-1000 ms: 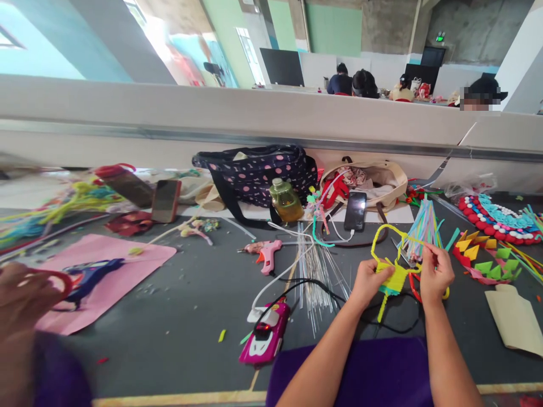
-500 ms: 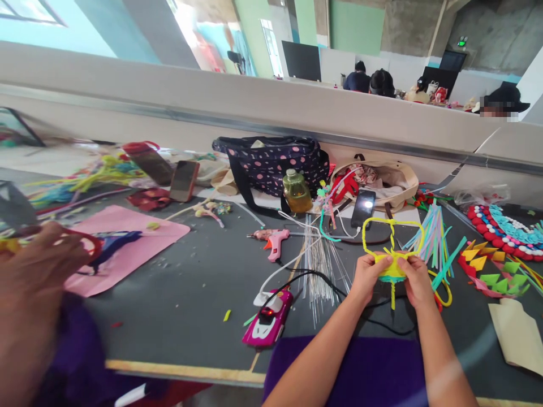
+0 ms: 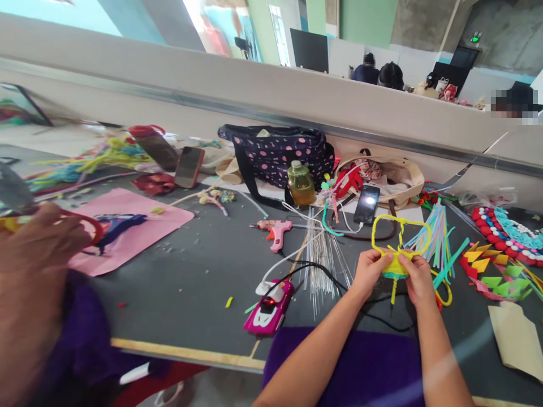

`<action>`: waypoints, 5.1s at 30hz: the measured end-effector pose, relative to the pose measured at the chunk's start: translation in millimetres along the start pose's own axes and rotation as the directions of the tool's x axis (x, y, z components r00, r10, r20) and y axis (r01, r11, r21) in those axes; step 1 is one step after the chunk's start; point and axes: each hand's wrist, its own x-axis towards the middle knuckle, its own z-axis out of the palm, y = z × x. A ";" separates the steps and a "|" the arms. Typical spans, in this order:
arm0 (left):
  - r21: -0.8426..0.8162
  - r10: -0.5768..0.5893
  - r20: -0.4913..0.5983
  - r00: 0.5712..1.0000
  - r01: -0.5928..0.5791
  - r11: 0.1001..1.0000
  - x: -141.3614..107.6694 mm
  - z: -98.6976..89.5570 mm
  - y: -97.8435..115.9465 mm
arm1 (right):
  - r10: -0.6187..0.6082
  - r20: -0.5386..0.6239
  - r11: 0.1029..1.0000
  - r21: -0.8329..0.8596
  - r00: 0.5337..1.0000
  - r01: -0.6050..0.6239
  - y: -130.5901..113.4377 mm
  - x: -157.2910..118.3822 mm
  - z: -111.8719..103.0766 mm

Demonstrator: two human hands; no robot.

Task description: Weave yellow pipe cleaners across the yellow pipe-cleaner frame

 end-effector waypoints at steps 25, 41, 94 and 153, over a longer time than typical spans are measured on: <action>-0.083 0.028 -0.160 0.987 -0.041 0.996 4.5 0.5 1.9 | 0.034 -0.052 0.999 -0.002 0.998 -0.034 8.9 5.3 -4.7; -0.120 -0.114 0.059 0.992 0.120 0.985 2.9 -5.3 11.8 | 0.092 0.029 0.995 0.029 0.995 -0.093 1.3 -1.7 -0.5; -0.078 0.031 -0.210 0.977 -0.049 0.996 15.2 -13.8 1.6 | 0.049 -0.030 0.994 -0.099 0.998 -0.052 13.8 4.8 -0.8; 0.137 -0.152 0.045 0.987 0.145 0.980 13.6 -17.2 -19.3 | -0.132 -0.113 0.985 0.096 0.985 0.143 21.1 13.9 -8.4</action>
